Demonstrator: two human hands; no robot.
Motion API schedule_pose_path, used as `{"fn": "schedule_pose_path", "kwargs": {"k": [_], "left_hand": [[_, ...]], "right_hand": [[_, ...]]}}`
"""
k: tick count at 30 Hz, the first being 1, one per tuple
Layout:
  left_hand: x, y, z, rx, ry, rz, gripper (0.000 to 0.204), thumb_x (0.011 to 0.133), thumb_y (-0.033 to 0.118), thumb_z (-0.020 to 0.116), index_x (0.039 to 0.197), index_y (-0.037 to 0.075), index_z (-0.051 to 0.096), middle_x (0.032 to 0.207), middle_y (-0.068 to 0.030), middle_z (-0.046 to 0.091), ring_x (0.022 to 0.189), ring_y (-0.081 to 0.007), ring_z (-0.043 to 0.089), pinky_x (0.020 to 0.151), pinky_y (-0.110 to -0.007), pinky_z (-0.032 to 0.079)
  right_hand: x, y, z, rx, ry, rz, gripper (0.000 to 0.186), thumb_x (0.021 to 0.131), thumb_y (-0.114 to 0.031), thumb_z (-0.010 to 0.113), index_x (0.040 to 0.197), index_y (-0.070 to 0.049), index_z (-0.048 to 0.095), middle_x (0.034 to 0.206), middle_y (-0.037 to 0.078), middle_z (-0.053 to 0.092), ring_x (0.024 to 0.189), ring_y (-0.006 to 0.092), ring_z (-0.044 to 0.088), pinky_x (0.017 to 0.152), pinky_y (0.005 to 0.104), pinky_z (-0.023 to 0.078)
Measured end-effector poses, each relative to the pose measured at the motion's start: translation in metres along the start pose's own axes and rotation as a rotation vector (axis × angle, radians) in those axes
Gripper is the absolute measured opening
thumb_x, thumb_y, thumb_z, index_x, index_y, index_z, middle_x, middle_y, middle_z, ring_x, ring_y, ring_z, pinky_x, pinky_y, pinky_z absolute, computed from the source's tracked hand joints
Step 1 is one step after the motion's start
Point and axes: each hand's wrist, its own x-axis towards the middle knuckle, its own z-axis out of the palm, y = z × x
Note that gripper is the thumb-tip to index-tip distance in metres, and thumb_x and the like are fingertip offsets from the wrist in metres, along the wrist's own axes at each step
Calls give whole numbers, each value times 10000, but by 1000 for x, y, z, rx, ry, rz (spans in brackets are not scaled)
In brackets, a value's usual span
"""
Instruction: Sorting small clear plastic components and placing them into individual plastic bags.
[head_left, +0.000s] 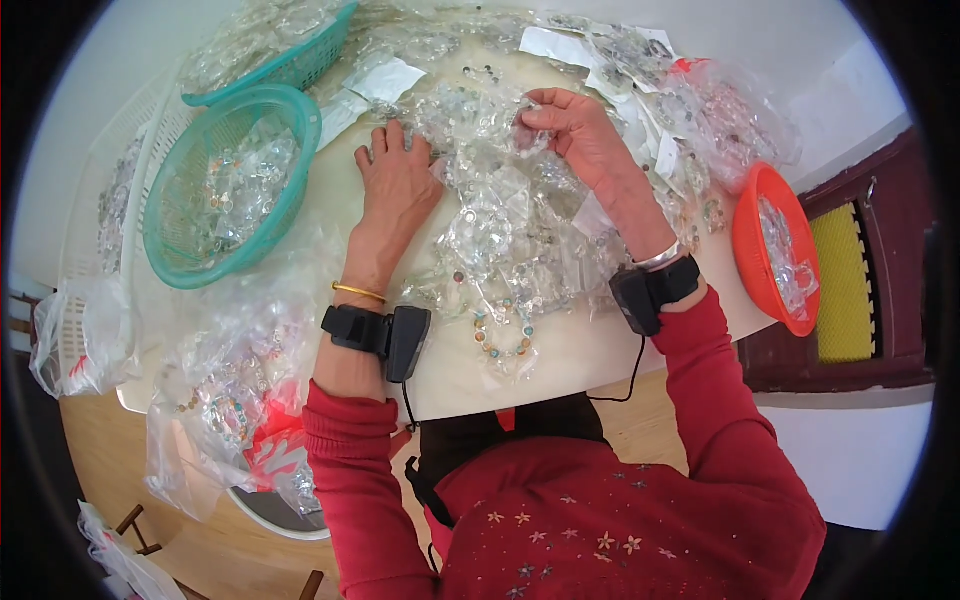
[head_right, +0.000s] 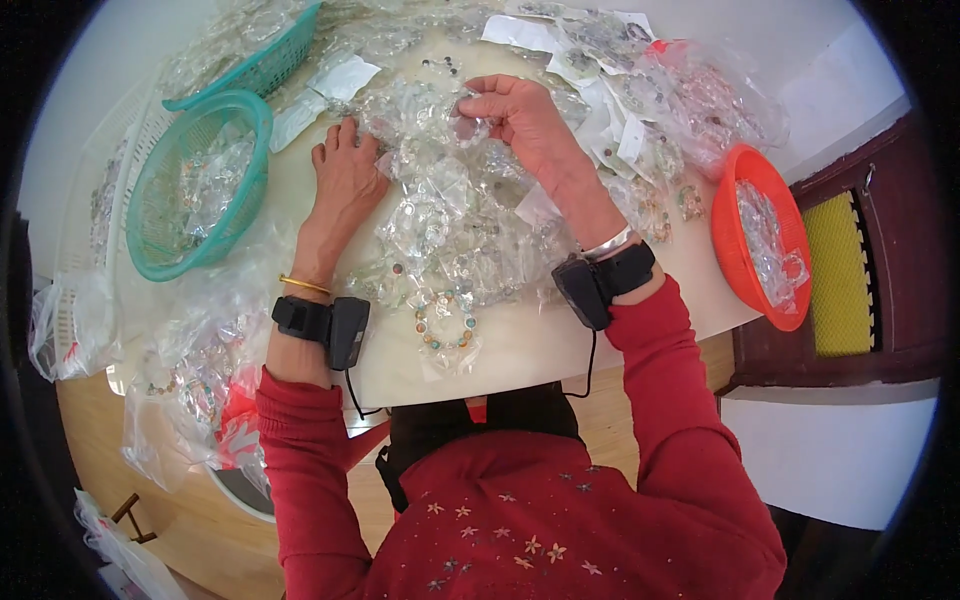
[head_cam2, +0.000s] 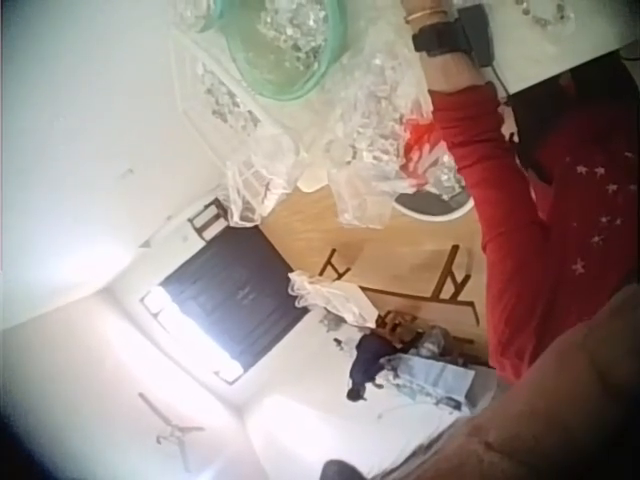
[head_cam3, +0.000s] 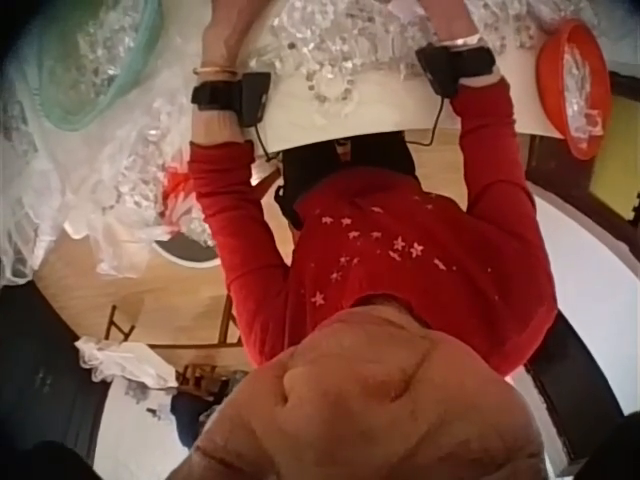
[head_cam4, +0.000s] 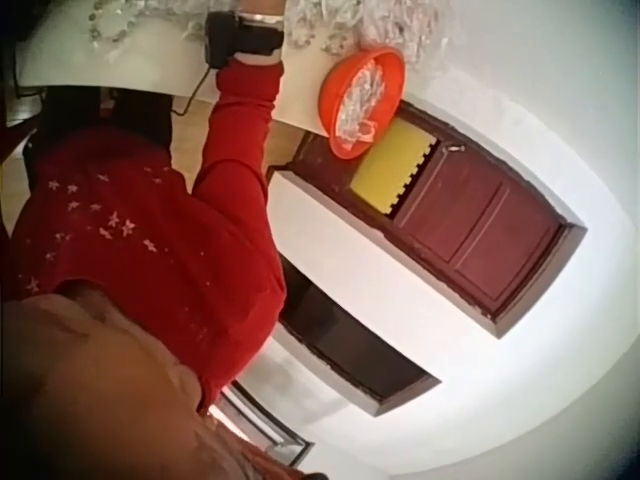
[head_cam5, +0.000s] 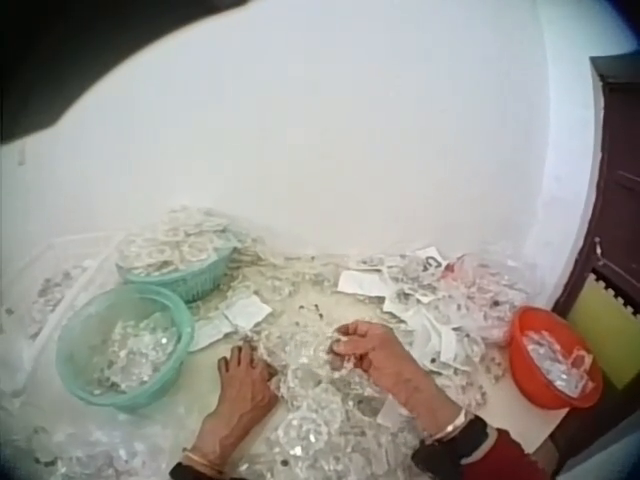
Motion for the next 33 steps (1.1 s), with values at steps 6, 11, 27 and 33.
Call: {"fn": "schedule_pose_path", "kwargs": {"k": [6, 11, 27, 33], "left_hand": [[-1, 1, -1, -2, -5, 5, 333, 763, 278, 655, 957, 14, 589, 1093, -164, 469, 1055, -325, 423, 850, -498, 319], [0, 0, 1, -17, 25, 9, 326, 761, 275, 656, 948, 16, 591, 1085, -160, 469, 1047, -323, 425, 843, -496, 320], [-4, 0, -6, -90, -4, 12, 401, 750, 316, 647, 1059, 66, 598, 1196, -156, 467, 1112, -331, 414, 872, -460, 322], [-3, -6, -3, -64, 26, 82, 466, 723, 383, 663, 1104, 120, 612, 1158, -156, 442, 1080, -334, 397, 840, -487, 305]], "right_hand": [[-1, 2, -4, 238, 8, 5, 332, 811, 27, 603, 1131, 59, 524, 905, 121, 634, 785, 206, 632, 702, 313, 518], [-1, -2, -1, 196, -13, 46, 358, 806, 32, 602, 1154, 55, 522, 896, 112, 626, 793, 197, 627, 703, 312, 525], [-1, 4, 68, -460, -232, -173, 314, 677, -61, 673, 963, 69, 648, 766, 78, 653, 637, 137, 598, 608, 253, 469], [8, -11, 73, -745, -360, -174, 288, 673, -75, 691, 929, 55, 661, 727, 56, 644, 641, 105, 585, 607, 247, 464]]}}
